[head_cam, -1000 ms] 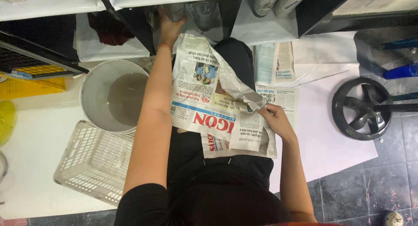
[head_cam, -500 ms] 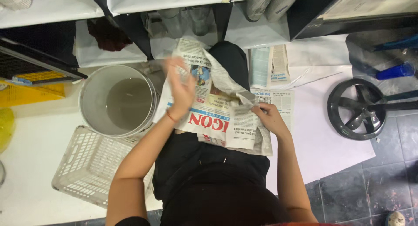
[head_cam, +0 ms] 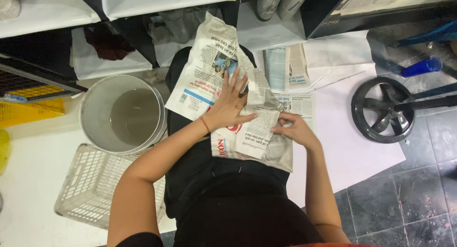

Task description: The person sits on the floor and wraps clear glassware in newspaper. They unwrap a glass, fold a newspaper sheet, wrap the glass, and place it on a shelf. The process is repeated for multiple glasses.

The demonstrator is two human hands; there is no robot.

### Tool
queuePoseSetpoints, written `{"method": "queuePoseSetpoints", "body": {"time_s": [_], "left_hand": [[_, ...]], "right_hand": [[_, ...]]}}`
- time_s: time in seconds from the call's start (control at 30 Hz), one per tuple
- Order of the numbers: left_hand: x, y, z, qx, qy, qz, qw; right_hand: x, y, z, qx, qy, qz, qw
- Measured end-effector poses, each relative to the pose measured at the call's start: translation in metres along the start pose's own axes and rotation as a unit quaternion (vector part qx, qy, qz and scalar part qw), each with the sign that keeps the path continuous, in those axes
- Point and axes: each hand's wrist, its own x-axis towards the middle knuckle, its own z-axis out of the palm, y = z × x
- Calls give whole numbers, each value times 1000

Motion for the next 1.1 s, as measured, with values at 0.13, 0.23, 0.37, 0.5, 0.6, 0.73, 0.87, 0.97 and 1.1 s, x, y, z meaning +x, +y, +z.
{"method": "queuePoseSetpoints", "body": {"time_s": [0.13, 0.23, 0.37, 0.5, 0.6, 0.73, 0.87, 0.97, 1.1], "left_hand": [[-17, 5, 4, -67, 131, 18, 989], [-14, 2, -8, -71, 141, -1, 987], [-14, 0, -59, -6, 184, 49, 982], [-23, 21, -91, 140, 79, 61, 985], [-17, 38, -87, 168, 115, 62, 977], [-4, 30, -83, 56, 117, 65, 989], [10, 19, -78, 88, 168, 118, 975], [8, 35, -49, -29, 126, 94, 987], [-15, 72, -12, -93, -58, -8, 994]], "right_hand": [[-14, -14, -31, 11, 22, -22, 999], [-35, -29, -57, -15, 54, -15, 998], [-69, -53, -89, -61, 126, 15, 990], [-88, -70, -96, -187, 198, -57, 961], [-85, -72, -91, -232, 270, -128, 926], [-71, -66, -85, -160, 372, -208, 890], [-41, -70, -76, -22, 417, -283, 863], [-17, -83, -54, -2, 410, -261, 874], [5, -107, -4, 83, 309, -177, 931]]}}
